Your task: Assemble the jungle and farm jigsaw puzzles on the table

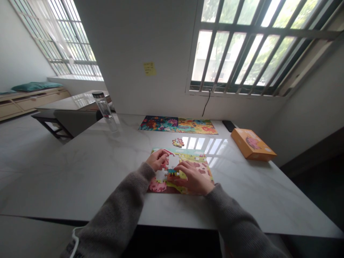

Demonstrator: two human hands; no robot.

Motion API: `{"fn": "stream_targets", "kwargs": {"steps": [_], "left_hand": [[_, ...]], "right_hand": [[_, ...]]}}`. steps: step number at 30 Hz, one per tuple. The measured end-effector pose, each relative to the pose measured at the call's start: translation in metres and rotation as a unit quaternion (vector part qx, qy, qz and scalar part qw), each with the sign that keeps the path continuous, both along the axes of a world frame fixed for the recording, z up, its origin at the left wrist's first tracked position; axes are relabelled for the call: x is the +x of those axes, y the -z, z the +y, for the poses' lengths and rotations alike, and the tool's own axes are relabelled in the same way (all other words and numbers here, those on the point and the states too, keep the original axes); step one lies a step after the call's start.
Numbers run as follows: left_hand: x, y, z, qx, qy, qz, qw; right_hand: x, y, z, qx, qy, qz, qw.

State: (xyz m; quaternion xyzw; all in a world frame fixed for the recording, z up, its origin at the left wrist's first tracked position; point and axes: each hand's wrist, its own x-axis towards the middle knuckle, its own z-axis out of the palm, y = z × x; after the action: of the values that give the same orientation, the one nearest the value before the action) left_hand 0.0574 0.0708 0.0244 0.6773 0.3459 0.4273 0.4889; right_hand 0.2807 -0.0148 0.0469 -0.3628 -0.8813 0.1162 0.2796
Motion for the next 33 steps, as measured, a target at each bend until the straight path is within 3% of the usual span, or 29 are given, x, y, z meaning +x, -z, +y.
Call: {"fn": "stream_targets", "kwargs": {"steps": [24, 29, 33], "left_hand": [[-0.001, -0.001, -0.002, 0.055, 0.003, 0.083, 0.995], [-0.002, -0.002, -0.002, 0.129, 0.005, 0.15, 0.98], [0.0, 0.001, -0.002, 0.243, 0.089, 0.238, 0.936]], "right_hand": [[-0.001, 0.007, -0.001, -0.003, 0.021, -0.045, 0.999], [0.0, 0.006, 0.0, -0.005, 0.015, -0.047, 0.999], [0.013, 0.007, 0.005, 0.0, 0.055, -0.011, 0.998]]}}
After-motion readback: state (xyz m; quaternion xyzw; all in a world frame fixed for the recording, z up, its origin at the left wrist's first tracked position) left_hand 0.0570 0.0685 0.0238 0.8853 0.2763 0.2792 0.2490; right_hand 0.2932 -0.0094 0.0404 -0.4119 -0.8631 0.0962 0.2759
